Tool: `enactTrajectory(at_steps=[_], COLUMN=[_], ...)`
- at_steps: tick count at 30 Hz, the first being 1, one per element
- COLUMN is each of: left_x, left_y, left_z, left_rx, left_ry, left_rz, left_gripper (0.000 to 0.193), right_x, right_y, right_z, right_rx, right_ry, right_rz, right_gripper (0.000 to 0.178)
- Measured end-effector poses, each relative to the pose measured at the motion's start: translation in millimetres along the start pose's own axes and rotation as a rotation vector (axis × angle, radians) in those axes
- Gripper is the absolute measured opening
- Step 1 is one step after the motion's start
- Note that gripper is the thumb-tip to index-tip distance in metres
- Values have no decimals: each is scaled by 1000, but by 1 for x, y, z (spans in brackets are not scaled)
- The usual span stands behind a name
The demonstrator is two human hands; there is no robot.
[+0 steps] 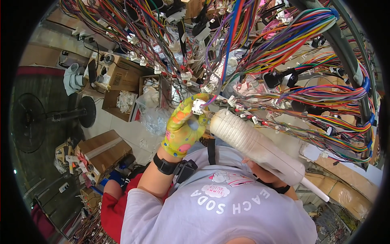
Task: Using a hot glue gun to secure components on a large circular wire harness assembly rack.
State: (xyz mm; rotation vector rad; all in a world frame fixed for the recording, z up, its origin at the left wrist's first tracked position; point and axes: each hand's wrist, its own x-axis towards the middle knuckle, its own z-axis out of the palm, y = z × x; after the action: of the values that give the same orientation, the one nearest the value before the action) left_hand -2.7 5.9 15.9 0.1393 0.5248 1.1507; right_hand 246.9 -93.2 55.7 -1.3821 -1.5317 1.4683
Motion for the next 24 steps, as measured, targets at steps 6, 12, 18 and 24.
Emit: enactTrajectory(at_steps=[6, 12, 18, 24], left_x=[0, 0, 1, 2], left_y=[3, 3, 1, 0], left_z=[-4, 0, -8, -4], left_rx=[21, 51, 108, 156], left_ry=[-43, -16, -48, -17], left_rz=[-15, -6, 42, 63], left_gripper=[53, 55, 55, 56], right_x=[2, 0, -1, 5], right_y=[-5, -24, -15, -33], right_z=[0, 8, 2, 6], right_rx=[-39, -128, -1005, -159], right_ry=[-9, 98, 205, 121], right_rz=[-2, 117, -556, -69], right_gripper=[31, 25, 24, 20])
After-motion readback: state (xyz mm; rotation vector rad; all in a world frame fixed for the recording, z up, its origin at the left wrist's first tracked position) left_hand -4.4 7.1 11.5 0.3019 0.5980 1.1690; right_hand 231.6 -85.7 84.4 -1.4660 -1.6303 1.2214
